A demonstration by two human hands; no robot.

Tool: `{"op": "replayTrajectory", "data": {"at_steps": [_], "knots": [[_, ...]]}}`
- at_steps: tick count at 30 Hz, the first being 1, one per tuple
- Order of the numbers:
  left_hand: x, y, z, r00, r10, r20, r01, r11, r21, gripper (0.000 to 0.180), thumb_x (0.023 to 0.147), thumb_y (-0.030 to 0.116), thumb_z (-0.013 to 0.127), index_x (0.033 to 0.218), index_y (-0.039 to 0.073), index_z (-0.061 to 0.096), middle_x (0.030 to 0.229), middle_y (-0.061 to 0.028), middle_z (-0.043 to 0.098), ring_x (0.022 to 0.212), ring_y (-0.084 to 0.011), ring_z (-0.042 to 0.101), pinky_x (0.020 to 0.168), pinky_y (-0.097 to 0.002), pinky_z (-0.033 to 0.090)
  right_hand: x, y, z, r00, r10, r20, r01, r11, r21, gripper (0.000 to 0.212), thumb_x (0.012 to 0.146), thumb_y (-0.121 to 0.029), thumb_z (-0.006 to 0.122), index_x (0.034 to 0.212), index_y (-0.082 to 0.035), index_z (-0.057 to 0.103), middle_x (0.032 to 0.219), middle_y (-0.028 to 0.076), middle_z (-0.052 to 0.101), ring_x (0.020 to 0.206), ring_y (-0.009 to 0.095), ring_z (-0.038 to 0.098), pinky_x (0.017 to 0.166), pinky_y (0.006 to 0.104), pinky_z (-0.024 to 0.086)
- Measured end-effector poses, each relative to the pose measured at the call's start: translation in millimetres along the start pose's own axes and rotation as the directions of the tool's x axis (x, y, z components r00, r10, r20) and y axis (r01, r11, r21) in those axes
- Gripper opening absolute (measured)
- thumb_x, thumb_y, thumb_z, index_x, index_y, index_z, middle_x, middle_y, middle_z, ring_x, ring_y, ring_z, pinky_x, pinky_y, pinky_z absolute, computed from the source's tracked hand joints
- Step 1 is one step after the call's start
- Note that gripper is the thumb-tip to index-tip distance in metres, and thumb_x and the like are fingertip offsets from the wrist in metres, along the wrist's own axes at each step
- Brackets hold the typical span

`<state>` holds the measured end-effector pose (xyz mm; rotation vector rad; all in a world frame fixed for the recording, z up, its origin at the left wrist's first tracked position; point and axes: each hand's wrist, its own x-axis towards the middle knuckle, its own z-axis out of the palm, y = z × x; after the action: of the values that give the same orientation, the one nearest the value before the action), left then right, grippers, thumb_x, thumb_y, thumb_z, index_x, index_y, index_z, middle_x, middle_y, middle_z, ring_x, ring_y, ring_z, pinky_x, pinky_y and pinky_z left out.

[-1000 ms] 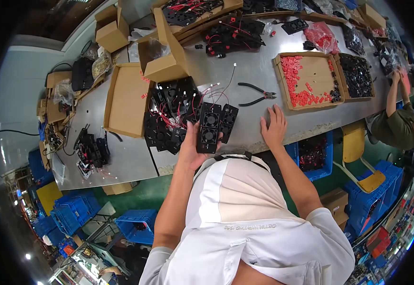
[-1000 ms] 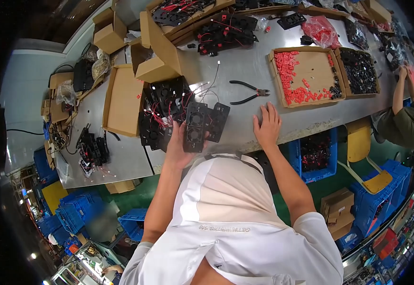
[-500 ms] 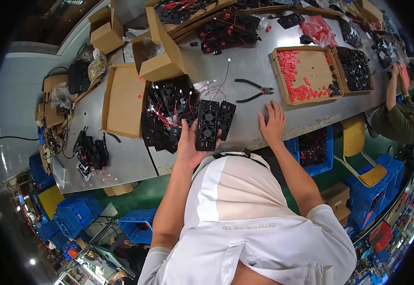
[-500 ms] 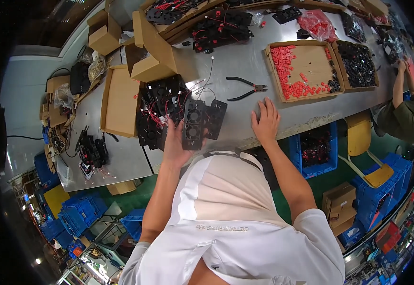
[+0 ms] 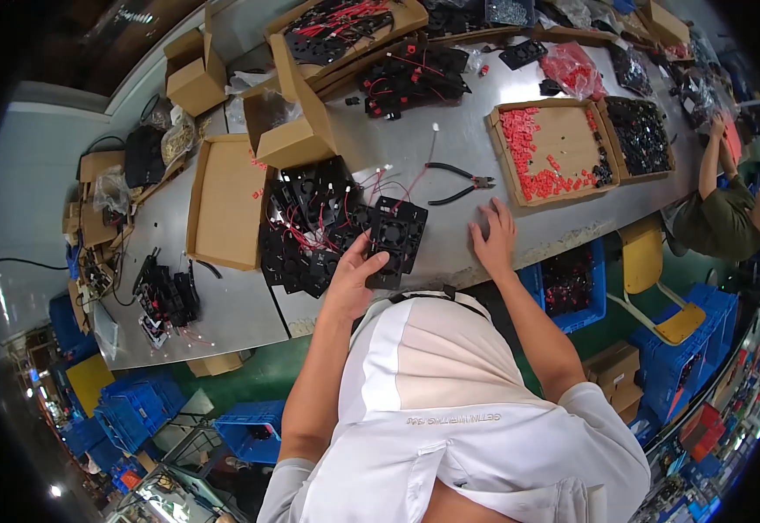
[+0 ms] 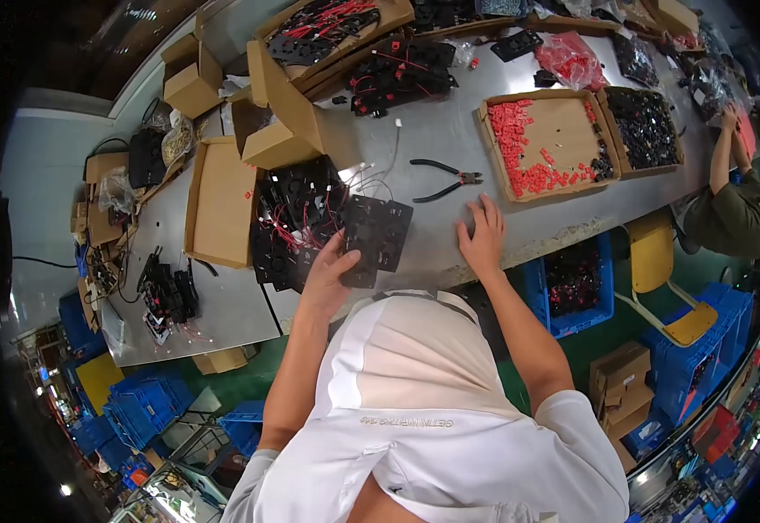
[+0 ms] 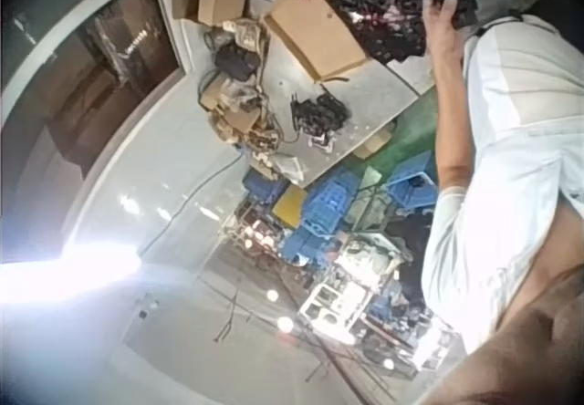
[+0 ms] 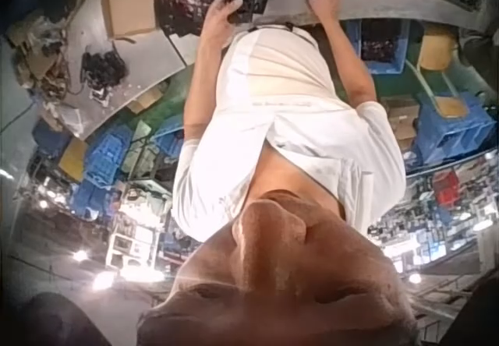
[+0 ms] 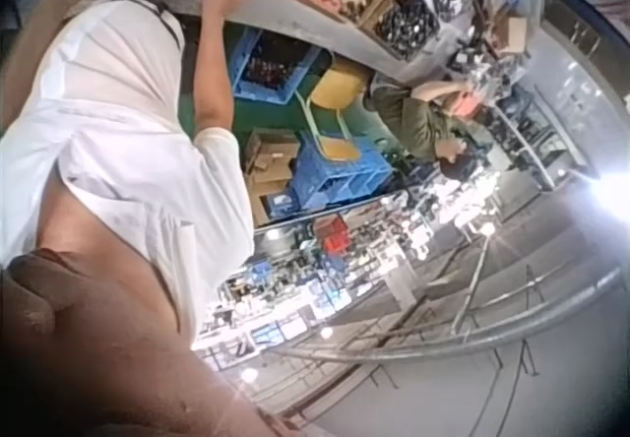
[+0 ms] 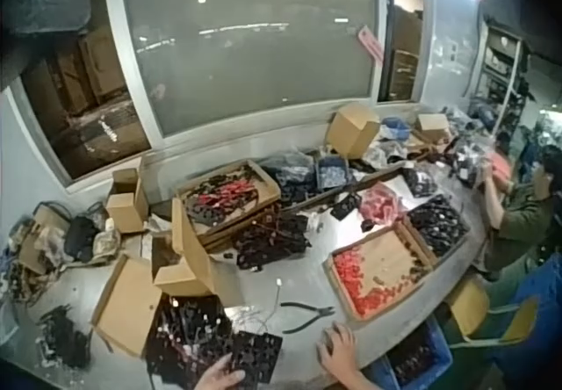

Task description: Trimming wires and assembling black plastic electronic component housings at a factory workstation.

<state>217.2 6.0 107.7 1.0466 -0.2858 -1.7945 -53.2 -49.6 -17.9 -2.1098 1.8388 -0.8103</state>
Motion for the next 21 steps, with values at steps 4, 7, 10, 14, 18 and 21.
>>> {"op": "replayTrajectory", "data": {"at_steps": [4, 7, 10, 14, 18, 21], "knots": [[-7.9, 11.8, -4.0, 0.999, -0.018, 0.049, 0.003, 0.955, 0.295, 0.060, 0.081, 0.002, 0.065, 0.136, 0.001, 0.044, 0.123, -0.0059, 0.058, 0.108, -0.0152, 0.056, 0.096, -0.0284, 0.042, 21.4, -50.0, -25.6, 0.912, 0.259, 0.318, -0.409, 0.640, 0.651, 0.038, 0.086, -0.011, 0.063, 0.122, -0.004, 0.054, 0.117, 0.013, 0.060, 0.105, 0.023, 0.059, 0.091, 0.0383, 0.047], [-14.1, 22.8, -5.6, 0.995, -0.040, 0.096, -0.003, 0.912, 0.411, 0.064, 0.078, 0.000, 0.067, 0.137, 0.001, 0.044, 0.132, -0.0060, 0.052, 0.117, -0.0158, 0.050, 0.099, -0.0290, 0.039, 46.3, -109.7, -61.7, 0.730, 0.000, 0.683, -0.672, 0.182, 0.718, 0.040, 0.090, -0.007, 0.060, 0.128, -0.004, 0.050, 0.107, 0.010, 0.064, 0.094, 0.016, 0.062, 0.083, 0.0307, 0.051], [-17.9, 30.4, 4.9, 0.989, 0.002, 0.149, -0.068, 0.896, 0.440, 0.065, 0.077, -0.002, 0.067, 0.137, 0.001, 0.043, 0.136, -0.0066, 0.049, 0.122, -0.0177, 0.046, 0.102, -0.0300, 0.037, 53.3, -127.0, -66.6, 0.590, -0.184, 0.786, -0.728, 0.299, 0.617, 0.047, 0.090, -0.008, 0.059, 0.134, -0.006, 0.047, 0.111, 0.007, 0.063, 0.097, 0.012, 0.059, 0.084, 0.0251, 0.048], [-21.0, 30.3, -5.1, 0.983, 0.059, 0.175, -0.129, 0.894, 0.429, 0.060, 0.080, -0.003, 0.065, 0.136, 0.002, 0.045, 0.133, -0.0067, 0.050, 0.121, -0.0168, 0.046, 0.102, -0.0294, 0.036, 64.4, -102.6, -40.5, 0.584, -0.424, 0.692, -0.530, 0.446, 0.721, 0.052, 0.086, -0.009, 0.063, 0.135, -0.004, 0.046, 0.113, 0.010, 0.063, 0.100, 0.016, 0.060, 0.084, 0.0283, 0.049], [-33.1, 18.9, -25.0, 0.982, 0.189, 0.005, -0.180, 0.923, 0.339, 0.059, 0.079, -0.004, 0.065, 0.135, 0.003, 0.044, 0.130, -0.0092, 0.051, 0.119, -0.0185, 0.048, 0.100, -0.0303, 0.038, 130.6, -83.4, -13.9, 0.676, -0.200, 0.710, -0.307, 0.799, 0.517, 0.045, 0.086, -0.009, 0.063, 0.129, -0.003, 0.049, 0.111, 0.008, 0.062, 0.094, 0.014, 0.060, 0.085, 0.0285, 0.047], [-48.4, 23.1, -22.4, 0.975, 0.204, -0.085, -0.168, 0.935, 0.312, 0.068, 0.077, -0.003, 0.067, 0.139, 0.003, 0.038, 0.127, -0.0104, 0.052, 0.117, -0.0197, 0.049, 0.098, -0.0308, 0.040, 203.0, -50.6, 26.5, 0.927, -0.274, 0.258, 0.141, 0.888, 0.439, 0.053, 0.080, -0.012, 0.068, 0.129, -0.004, 0.047, 0.117, 0.016, 0.057, 0.099, 0.025, 0.060, 0.089, 0.0341, 0.047]]}}
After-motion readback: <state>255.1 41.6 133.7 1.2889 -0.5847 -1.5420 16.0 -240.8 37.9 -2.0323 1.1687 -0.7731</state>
